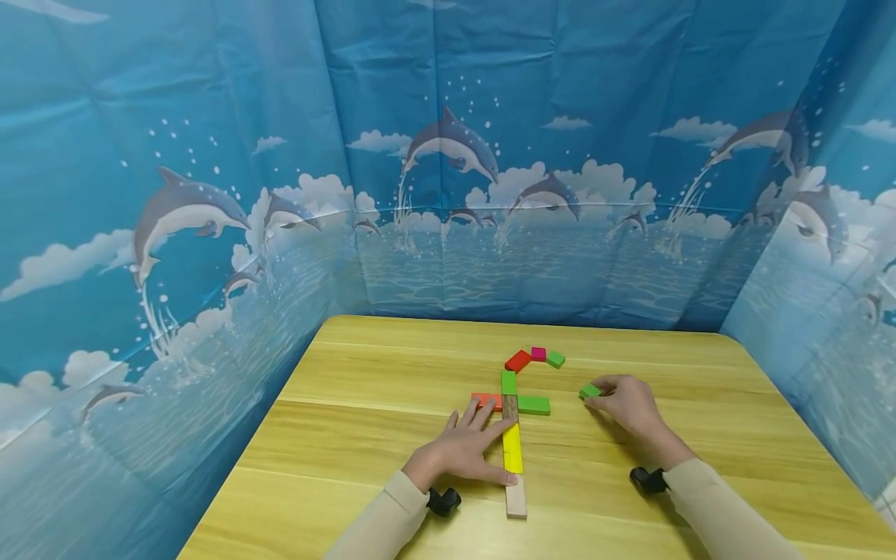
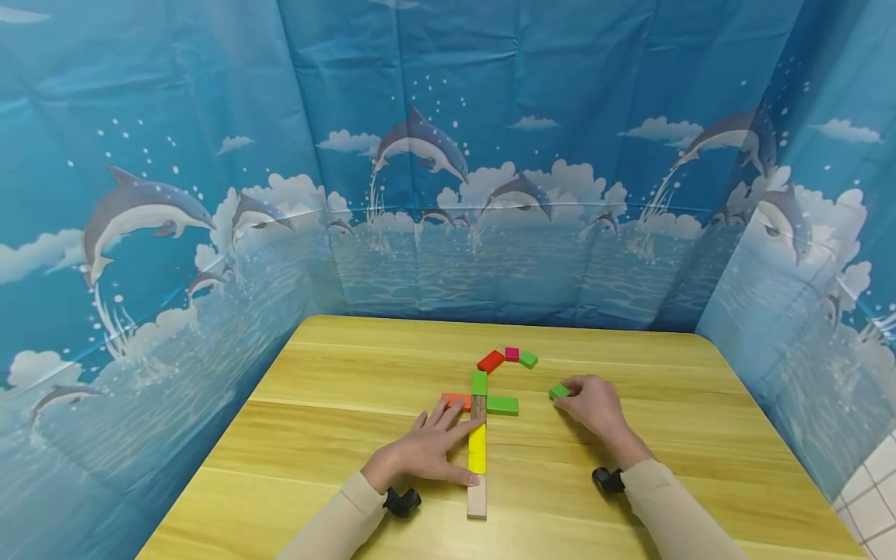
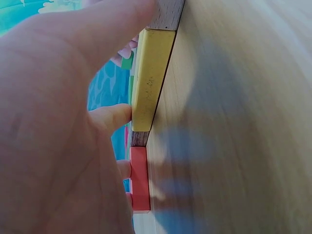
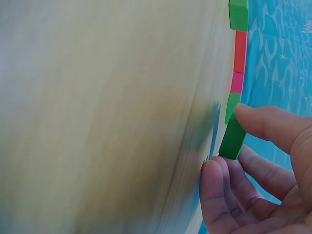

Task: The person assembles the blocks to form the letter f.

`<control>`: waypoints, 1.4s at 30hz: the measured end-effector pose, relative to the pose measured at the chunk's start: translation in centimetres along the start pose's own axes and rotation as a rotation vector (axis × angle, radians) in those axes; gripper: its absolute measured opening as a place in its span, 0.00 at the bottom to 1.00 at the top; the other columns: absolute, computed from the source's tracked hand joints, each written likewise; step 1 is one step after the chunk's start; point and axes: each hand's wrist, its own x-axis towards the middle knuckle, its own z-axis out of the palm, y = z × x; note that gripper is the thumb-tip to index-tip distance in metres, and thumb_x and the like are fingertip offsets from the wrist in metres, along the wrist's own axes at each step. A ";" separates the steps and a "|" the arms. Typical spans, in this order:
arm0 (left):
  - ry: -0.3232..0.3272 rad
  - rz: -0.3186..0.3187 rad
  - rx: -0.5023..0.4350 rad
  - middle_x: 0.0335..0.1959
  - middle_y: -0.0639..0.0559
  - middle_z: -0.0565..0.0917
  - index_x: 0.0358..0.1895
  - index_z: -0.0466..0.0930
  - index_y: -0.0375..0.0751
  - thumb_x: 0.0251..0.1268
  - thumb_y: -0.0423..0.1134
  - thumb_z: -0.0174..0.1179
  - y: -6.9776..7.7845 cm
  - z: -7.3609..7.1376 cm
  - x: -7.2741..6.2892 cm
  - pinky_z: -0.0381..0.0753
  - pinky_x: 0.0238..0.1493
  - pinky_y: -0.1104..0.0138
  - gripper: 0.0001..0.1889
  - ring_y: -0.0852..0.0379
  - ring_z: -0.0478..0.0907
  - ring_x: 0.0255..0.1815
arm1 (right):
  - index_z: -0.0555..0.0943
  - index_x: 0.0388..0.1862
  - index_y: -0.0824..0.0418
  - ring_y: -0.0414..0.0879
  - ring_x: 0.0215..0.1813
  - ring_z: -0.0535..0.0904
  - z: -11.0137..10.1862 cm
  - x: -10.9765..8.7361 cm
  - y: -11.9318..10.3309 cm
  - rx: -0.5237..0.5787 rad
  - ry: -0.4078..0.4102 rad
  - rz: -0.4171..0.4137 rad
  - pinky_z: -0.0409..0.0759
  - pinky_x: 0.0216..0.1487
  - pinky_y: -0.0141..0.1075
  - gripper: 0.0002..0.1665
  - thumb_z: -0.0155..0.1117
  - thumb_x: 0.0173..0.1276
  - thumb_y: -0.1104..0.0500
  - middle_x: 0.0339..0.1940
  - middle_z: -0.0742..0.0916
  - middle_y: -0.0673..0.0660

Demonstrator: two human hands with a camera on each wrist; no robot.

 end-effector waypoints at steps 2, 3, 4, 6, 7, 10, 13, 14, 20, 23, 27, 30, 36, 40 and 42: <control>-0.002 0.000 -0.003 0.84 0.49 0.37 0.82 0.44 0.71 0.57 0.78 0.55 0.0 0.0 0.0 0.39 0.74 0.35 0.51 0.42 0.27 0.82 | 0.86 0.52 0.70 0.54 0.40 0.83 0.2 0.2 -0.1 -0.005 0.007 0.000 0.82 0.40 0.48 0.26 0.78 0.60 0.55 0.39 0.88 0.59; -0.001 0.001 -0.004 0.84 0.49 0.37 0.81 0.44 0.72 0.57 0.78 0.55 -0.1 0.0 0.0 0.39 0.74 0.35 0.50 0.43 0.27 0.82 | 0.86 0.51 0.70 0.53 0.40 0.83 0.4 0.4 -0.1 -0.006 0.009 0.002 0.82 0.40 0.48 0.26 0.78 0.60 0.55 0.39 0.88 0.59; -0.002 0.000 -0.002 0.84 0.49 0.37 0.81 0.44 0.72 0.57 0.78 0.55 -0.1 0.0 0.0 0.39 0.74 0.35 0.50 0.43 0.27 0.82 | 0.86 0.51 0.69 0.53 0.41 0.83 0.5 0.5 -0.2 -0.007 0.011 0.004 0.82 0.41 0.48 0.25 0.78 0.60 0.55 0.39 0.88 0.59; -0.005 0.000 0.003 0.84 0.49 0.36 0.81 0.43 0.72 0.57 0.78 0.54 -0.2 0.1 0.1 0.39 0.74 0.36 0.50 0.43 0.27 0.82 | 0.86 0.51 0.69 0.54 0.41 0.83 0.7 0.8 -0.3 -0.009 0.009 -0.002 0.82 0.41 0.49 0.25 0.78 0.60 0.55 0.39 0.88 0.59; -0.005 0.001 0.001 0.84 0.49 0.36 0.81 0.43 0.72 0.57 0.78 0.54 -0.2 0.1 0.1 0.39 0.74 0.36 0.50 0.43 0.26 0.82 | 0.86 0.52 0.69 0.54 0.41 0.83 0.8 0.9 -0.4 -0.008 0.009 -0.002 0.81 0.41 0.49 0.25 0.78 0.60 0.55 0.39 0.88 0.59; -0.005 0.001 0.004 0.84 0.50 0.36 0.81 0.43 0.72 0.57 0.79 0.54 -0.3 0.1 0.2 0.38 0.74 0.36 0.50 0.43 0.26 0.82 | 0.85 0.53 0.69 0.54 0.42 0.83 1.1 1.3 -0.7 0.000 0.008 0.000 0.81 0.41 0.49 0.26 0.77 0.61 0.54 0.40 0.88 0.59; -0.003 0.002 0.001 0.84 0.49 0.37 0.81 0.44 0.72 0.57 0.78 0.55 -0.4 0.1 0.2 0.39 0.74 0.35 0.51 0.43 0.27 0.82 | 0.85 0.54 0.69 0.54 0.42 0.83 1.4 1.7 -1.0 0.005 0.018 0.009 0.81 0.41 0.48 0.26 0.77 0.61 0.54 0.41 0.88 0.60; -0.002 0.003 0.001 0.84 0.49 0.37 0.81 0.44 0.72 0.57 0.78 0.55 -0.4 0.0 0.2 0.39 0.74 0.35 0.51 0.43 0.27 0.82 | 0.85 0.54 0.69 0.55 0.42 0.83 1.5 1.9 -1.1 0.006 0.021 0.011 0.81 0.41 0.48 0.27 0.77 0.61 0.54 0.41 0.88 0.61; -0.002 0.006 -0.010 0.84 0.49 0.37 0.82 0.44 0.71 0.57 0.78 0.56 -0.5 -0.1 0.1 0.39 0.73 0.35 0.51 0.43 0.27 0.82 | 0.86 0.52 0.70 0.56 0.42 0.83 1.9 2.7 -1.3 -0.003 0.048 0.016 0.81 0.40 0.48 0.26 0.77 0.61 0.54 0.42 0.89 0.63; -0.004 0.008 -0.012 0.84 0.49 0.37 0.82 0.44 0.71 0.57 0.78 0.56 -0.6 -0.1 0.1 0.39 0.73 0.35 0.51 0.43 0.27 0.82 | 0.86 0.52 0.69 0.56 0.43 0.83 2.0 3.1 -1.5 -0.010 0.052 0.020 0.81 0.40 0.48 0.25 0.77 0.61 0.54 0.42 0.89 0.63; -0.003 0.007 0.001 0.84 0.49 0.37 0.82 0.44 0.71 0.58 0.78 0.55 -0.6 -0.1 0.1 0.39 0.73 0.35 0.50 0.43 0.27 0.82 | 0.86 0.52 0.69 0.57 0.44 0.83 2.1 3.5 -1.7 -0.015 0.048 0.024 0.81 0.41 0.49 0.26 0.77 0.61 0.54 0.43 0.88 0.64; -0.003 0.003 0.006 0.84 0.49 0.37 0.82 0.44 0.72 0.57 0.78 0.55 -0.7 -0.1 0.1 0.40 0.73 0.35 0.50 0.43 0.27 0.82 | 0.85 0.53 0.69 0.57 0.44 0.83 2.3 3.8 -1.8 -0.018 0.036 0.038 0.82 0.41 0.49 0.27 0.77 0.61 0.53 0.45 0.88 0.65; -0.007 0.005 0.009 0.84 0.49 0.37 0.82 0.44 0.71 0.57 0.78 0.54 -0.8 -0.3 0.0 0.40 0.73 0.35 0.50 0.42 0.27 0.82 | 0.85 0.55 0.69 0.59 0.46 0.83 2.3 4.6 -1.9 -0.023 0.013 0.084 0.82 0.39 0.48 0.28 0.77 0.62 0.52 0.48 0.87 0.66; -0.005 0.014 0.007 0.84 0.48 0.37 0.82 0.45 0.70 0.58 0.77 0.55 -0.7 -0.4 0.0 0.40 0.73 0.35 0.50 0.42 0.28 0.82 | 0.85 0.55 0.68 0.59 0.46 0.82 2.3 5.1 -1.8 -0.027 0.007 0.115 0.81 0.37 0.46 0.28 0.76 0.62 0.51 0.49 0.87 0.65; -0.005 0.017 0.010 0.84 0.48 0.37 0.82 0.45 0.70 0.58 0.77 0.55 -0.7 -0.5 0.0 0.40 0.73 0.35 0.50 0.42 0.28 0.82 | 0.85 0.56 0.67 0.59 0.46 0.82 2.3 5.3 -1.7 -0.031 0.001 0.131 0.80 0.36 0.45 0.29 0.76 0.62 0.50 0.49 0.87 0.65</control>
